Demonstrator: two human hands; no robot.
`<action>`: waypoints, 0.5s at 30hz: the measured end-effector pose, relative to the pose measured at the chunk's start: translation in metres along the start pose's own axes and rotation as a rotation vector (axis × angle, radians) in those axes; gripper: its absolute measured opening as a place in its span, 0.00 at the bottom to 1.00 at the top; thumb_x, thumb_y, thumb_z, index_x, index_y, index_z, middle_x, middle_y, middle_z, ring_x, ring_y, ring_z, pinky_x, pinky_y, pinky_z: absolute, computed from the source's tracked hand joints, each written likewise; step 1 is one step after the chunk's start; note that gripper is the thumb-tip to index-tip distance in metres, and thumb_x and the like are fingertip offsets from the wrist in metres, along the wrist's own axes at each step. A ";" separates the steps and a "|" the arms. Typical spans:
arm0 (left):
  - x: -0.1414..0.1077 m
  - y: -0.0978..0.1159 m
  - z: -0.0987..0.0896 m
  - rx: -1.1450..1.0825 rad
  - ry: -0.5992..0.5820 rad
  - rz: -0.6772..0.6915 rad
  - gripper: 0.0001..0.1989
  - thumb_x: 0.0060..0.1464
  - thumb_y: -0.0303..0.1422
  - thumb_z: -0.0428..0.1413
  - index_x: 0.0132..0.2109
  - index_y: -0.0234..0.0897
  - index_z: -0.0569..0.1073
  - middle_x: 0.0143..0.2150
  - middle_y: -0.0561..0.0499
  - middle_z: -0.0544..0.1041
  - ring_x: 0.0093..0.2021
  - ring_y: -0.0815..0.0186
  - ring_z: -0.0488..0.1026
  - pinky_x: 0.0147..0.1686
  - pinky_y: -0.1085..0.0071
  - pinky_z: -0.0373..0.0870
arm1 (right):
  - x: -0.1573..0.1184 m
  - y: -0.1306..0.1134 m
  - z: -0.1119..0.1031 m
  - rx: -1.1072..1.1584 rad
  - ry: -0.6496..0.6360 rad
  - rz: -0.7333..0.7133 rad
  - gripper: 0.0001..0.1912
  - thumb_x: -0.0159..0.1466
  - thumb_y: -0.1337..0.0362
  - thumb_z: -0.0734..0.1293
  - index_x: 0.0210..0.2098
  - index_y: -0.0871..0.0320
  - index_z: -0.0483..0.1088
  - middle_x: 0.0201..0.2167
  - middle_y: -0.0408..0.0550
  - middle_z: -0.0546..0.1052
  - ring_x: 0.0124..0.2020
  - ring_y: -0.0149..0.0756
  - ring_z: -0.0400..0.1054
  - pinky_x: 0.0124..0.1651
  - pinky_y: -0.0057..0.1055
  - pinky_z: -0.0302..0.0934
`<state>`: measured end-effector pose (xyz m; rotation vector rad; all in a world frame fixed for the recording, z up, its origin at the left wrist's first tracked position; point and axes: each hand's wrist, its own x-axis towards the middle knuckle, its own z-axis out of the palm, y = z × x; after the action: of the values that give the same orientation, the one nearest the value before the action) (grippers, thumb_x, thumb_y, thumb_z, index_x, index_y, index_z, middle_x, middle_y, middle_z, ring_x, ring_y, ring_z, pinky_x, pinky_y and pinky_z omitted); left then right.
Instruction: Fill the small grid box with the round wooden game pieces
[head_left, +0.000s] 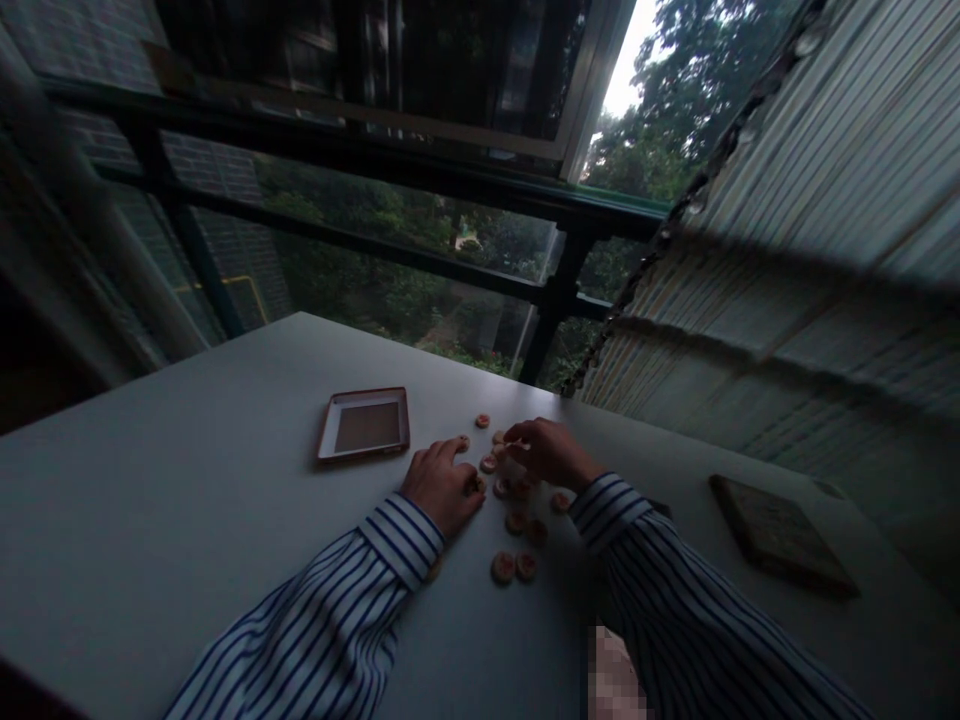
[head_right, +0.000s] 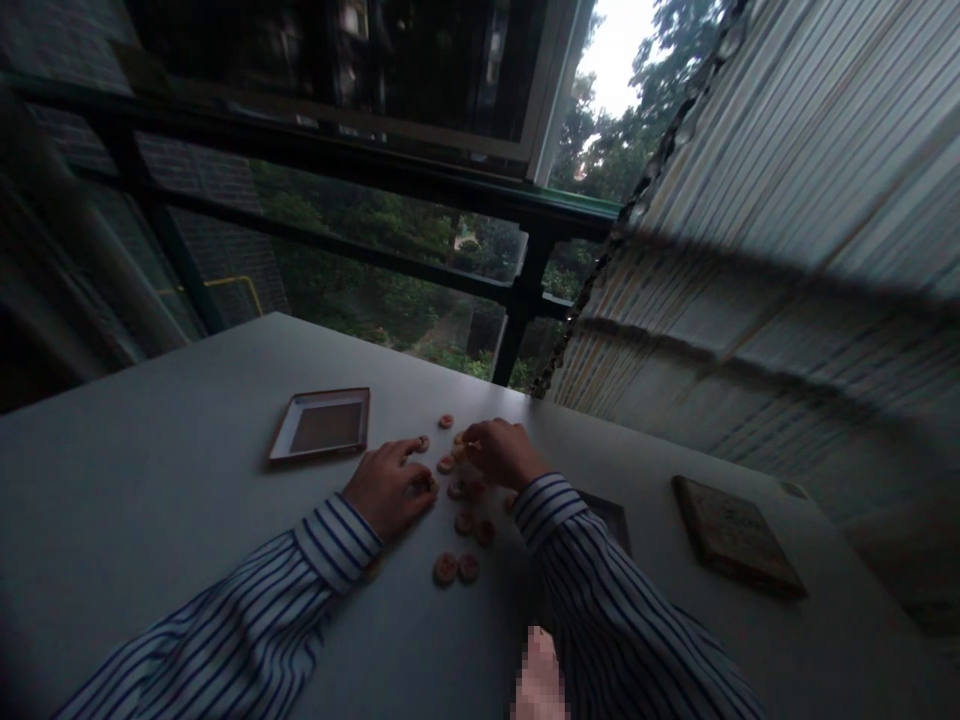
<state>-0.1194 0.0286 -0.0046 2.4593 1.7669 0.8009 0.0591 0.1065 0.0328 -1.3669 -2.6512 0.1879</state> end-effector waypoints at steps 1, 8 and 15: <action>0.000 0.000 0.000 0.000 -0.005 -0.002 0.06 0.40 0.34 0.58 0.29 0.39 0.75 0.49 0.44 0.68 0.47 0.54 0.64 0.43 0.56 0.62 | 0.000 -0.002 -0.001 -0.023 -0.011 -0.009 0.12 0.57 0.60 0.60 0.37 0.54 0.71 0.34 0.47 0.74 0.35 0.35 0.66 0.36 0.29 0.54; 0.001 0.000 0.000 0.003 -0.020 0.000 0.07 0.40 0.35 0.59 0.30 0.40 0.75 0.48 0.44 0.68 0.47 0.55 0.65 0.43 0.57 0.62 | -0.002 -0.013 -0.008 -0.123 -0.077 -0.033 0.14 0.60 0.56 0.57 0.38 0.52 0.71 0.36 0.49 0.74 0.40 0.37 0.64 0.36 0.30 0.51; 0.001 0.000 0.001 -0.026 -0.021 -0.001 0.05 0.41 0.35 0.58 0.29 0.41 0.75 0.48 0.44 0.68 0.47 0.55 0.65 0.43 0.56 0.63 | 0.000 -0.012 -0.006 -0.168 -0.083 -0.058 0.14 0.60 0.56 0.57 0.35 0.51 0.71 0.35 0.48 0.74 0.39 0.37 0.64 0.35 0.29 0.49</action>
<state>-0.1186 0.0302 -0.0049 2.4417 1.7396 0.7897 0.0511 0.0998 0.0402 -1.3541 -2.8282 0.0154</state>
